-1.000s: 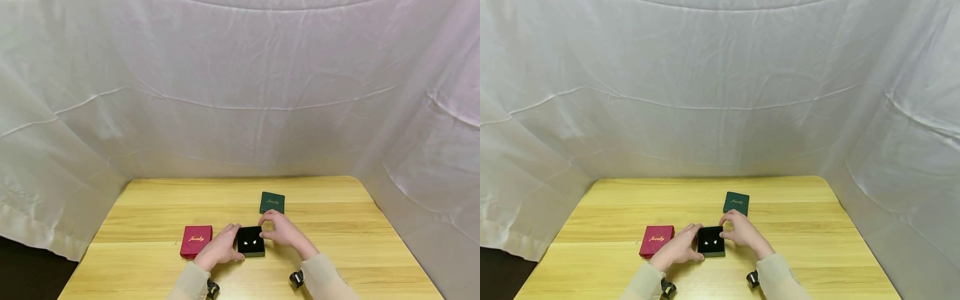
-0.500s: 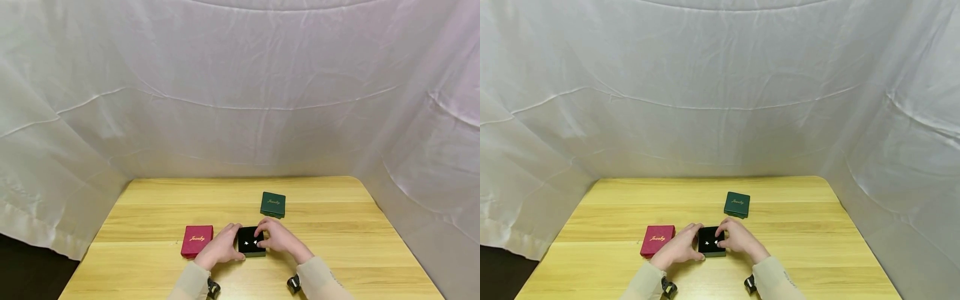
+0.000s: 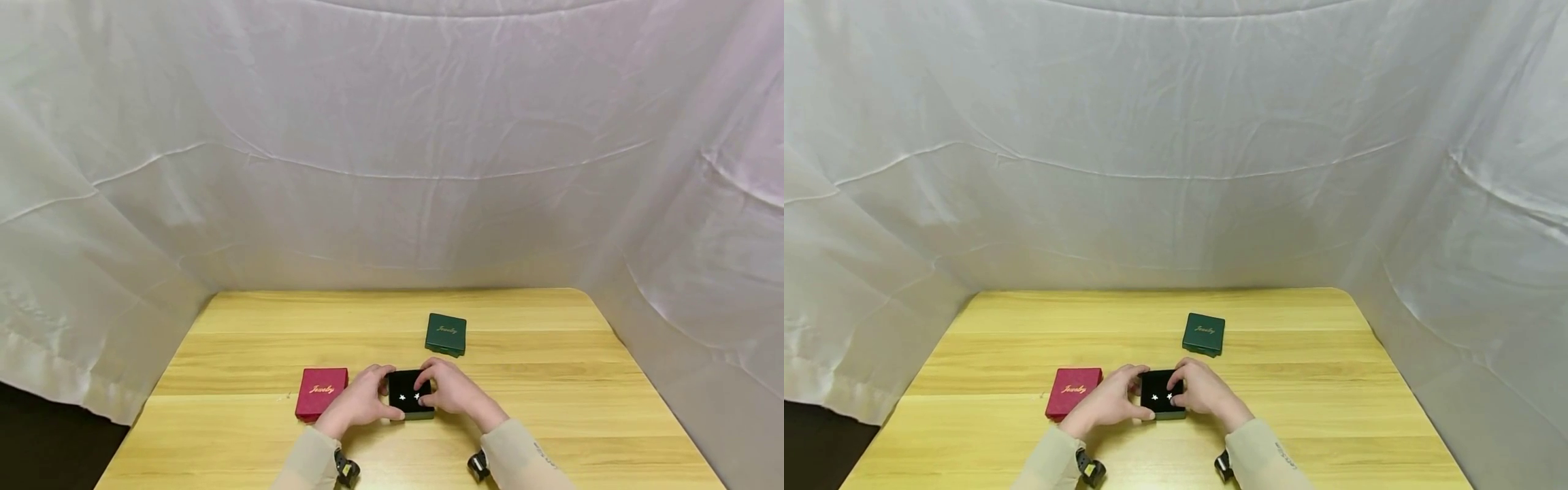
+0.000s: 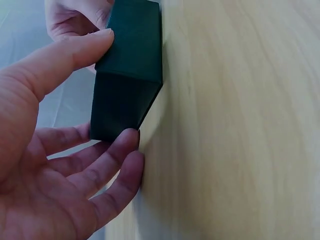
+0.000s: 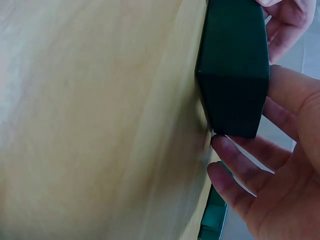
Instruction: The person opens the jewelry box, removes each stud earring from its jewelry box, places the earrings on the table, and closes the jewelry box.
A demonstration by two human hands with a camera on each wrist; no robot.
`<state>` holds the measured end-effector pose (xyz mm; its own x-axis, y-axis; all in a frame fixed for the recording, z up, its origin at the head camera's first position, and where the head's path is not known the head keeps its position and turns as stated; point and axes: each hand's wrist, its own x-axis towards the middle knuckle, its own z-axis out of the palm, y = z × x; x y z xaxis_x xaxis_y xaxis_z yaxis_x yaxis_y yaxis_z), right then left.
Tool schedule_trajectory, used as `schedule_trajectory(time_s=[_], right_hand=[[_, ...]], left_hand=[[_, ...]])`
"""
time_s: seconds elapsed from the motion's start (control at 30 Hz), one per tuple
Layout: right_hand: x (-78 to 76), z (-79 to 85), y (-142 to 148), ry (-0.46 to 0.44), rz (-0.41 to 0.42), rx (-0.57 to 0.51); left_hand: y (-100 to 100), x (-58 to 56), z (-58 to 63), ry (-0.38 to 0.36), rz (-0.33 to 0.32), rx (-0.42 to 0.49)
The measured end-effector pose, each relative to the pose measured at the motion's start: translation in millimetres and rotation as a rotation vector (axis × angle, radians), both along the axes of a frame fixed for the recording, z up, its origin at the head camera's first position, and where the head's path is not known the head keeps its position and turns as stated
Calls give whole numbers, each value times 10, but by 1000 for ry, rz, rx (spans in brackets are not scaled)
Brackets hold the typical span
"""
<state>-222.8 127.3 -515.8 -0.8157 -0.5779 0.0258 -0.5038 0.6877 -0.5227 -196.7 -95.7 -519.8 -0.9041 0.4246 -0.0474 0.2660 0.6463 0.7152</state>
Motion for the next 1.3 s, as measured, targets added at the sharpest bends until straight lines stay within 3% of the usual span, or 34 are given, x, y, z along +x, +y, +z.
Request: schedule_trajectory(time_s=[0.87, 1.3], right_hand=[[27, 18, -16, 51, -4, -44], [13, 21, -21, 27, -1, -21]], left_hand=[[-18, 35, -83, -38, 59, 147], [-1, 39, -67, -24, 60, 135]])
